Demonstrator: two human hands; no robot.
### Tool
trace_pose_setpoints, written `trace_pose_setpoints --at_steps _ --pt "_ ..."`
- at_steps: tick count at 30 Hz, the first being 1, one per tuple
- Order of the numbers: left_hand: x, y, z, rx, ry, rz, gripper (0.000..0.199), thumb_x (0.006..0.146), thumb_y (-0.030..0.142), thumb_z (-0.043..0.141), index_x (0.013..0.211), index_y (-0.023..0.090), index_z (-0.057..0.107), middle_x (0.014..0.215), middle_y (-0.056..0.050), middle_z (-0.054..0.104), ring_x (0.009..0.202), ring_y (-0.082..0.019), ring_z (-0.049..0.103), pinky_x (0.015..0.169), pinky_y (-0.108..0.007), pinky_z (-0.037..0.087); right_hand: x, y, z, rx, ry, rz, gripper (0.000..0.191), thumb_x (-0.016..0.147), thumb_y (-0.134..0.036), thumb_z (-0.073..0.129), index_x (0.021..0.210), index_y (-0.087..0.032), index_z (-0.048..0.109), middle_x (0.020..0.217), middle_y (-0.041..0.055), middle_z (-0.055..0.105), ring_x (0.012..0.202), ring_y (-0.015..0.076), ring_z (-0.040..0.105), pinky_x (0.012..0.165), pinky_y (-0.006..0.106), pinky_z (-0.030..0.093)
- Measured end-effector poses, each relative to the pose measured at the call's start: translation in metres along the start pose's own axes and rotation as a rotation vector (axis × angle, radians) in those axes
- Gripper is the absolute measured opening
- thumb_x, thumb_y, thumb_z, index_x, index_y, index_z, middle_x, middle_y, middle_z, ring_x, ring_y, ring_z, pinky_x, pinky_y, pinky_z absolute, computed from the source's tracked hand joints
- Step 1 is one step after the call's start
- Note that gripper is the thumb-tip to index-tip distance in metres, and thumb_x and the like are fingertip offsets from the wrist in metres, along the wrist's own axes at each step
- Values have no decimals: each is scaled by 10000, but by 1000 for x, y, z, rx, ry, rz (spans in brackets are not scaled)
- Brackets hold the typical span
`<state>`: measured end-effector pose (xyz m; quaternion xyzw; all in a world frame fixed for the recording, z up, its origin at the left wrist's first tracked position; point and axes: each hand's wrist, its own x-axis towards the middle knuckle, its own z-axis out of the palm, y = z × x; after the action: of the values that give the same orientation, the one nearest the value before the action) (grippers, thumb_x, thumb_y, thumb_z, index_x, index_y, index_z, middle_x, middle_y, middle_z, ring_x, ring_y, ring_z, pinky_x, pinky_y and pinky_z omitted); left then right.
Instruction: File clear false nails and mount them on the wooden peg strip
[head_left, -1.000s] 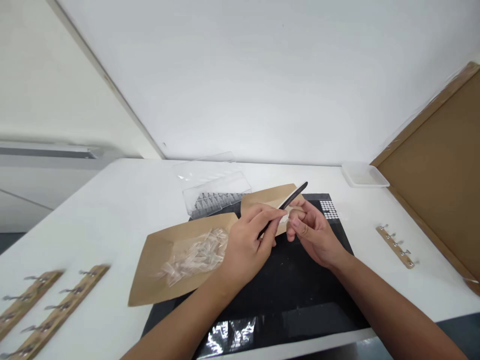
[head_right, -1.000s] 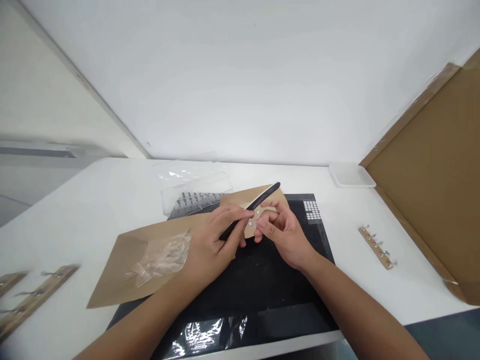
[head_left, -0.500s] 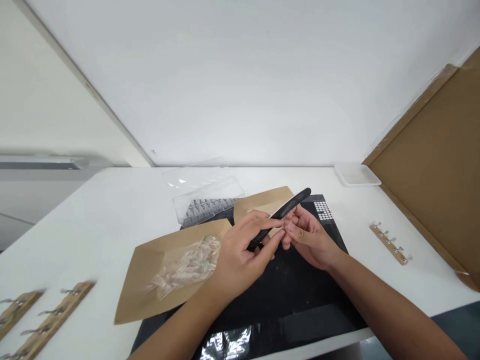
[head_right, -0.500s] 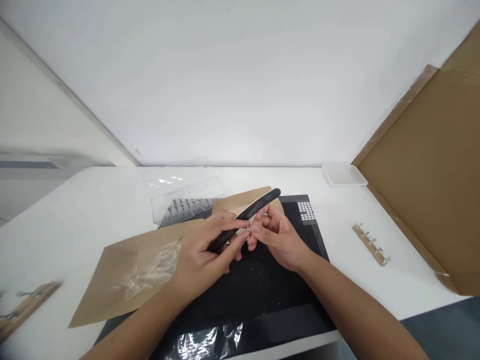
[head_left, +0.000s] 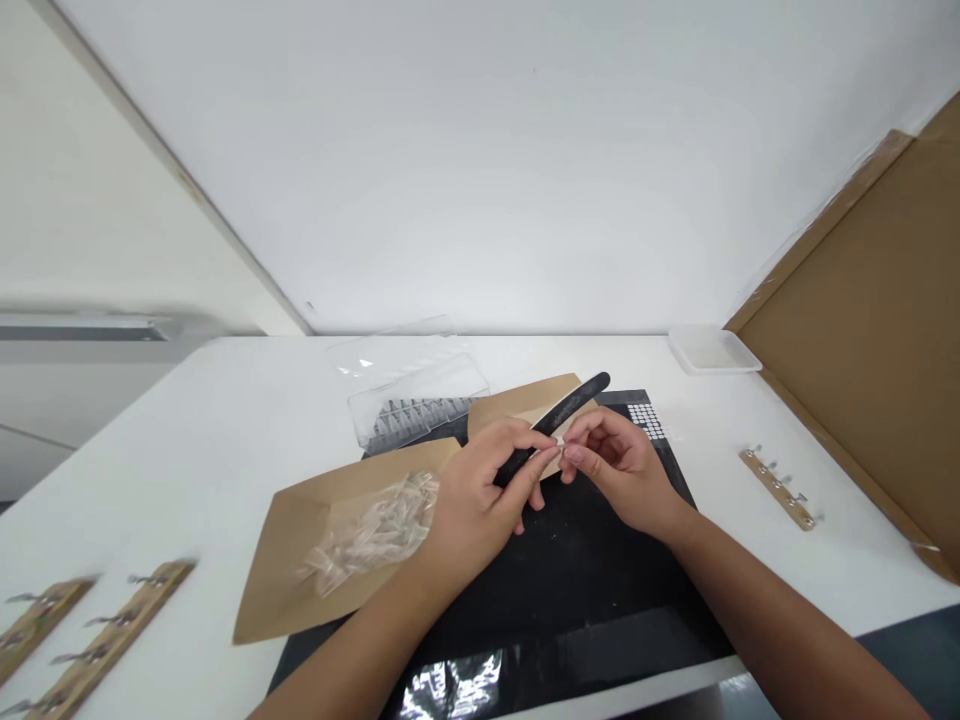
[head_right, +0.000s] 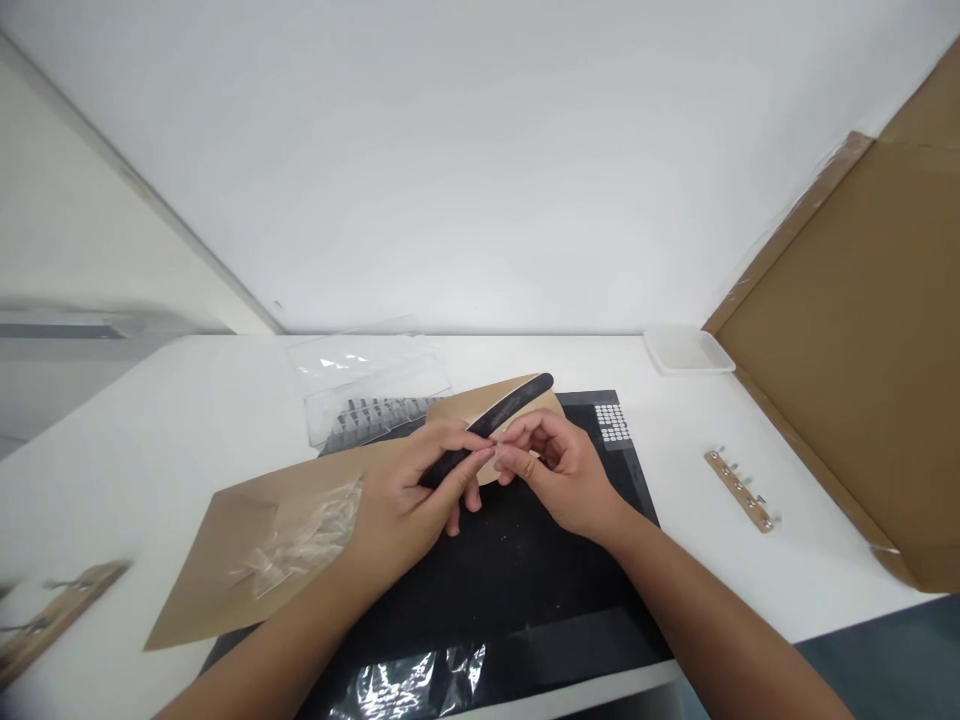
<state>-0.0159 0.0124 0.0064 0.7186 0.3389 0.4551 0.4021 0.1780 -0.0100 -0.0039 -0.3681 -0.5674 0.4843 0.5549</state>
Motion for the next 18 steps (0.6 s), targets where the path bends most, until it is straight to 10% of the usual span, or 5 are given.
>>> trace_pose_setpoints --at_steps 18 --pt "1 -1 5 -360 -157 -393 352 972 510 693 1070 174 739 534 50 635 290 -69 512 303 -138 351 0 -5 -12 -929 152 -822 117 980 -184 734 1048 -278 726 888 0 810 761 169 748 685 355 527"
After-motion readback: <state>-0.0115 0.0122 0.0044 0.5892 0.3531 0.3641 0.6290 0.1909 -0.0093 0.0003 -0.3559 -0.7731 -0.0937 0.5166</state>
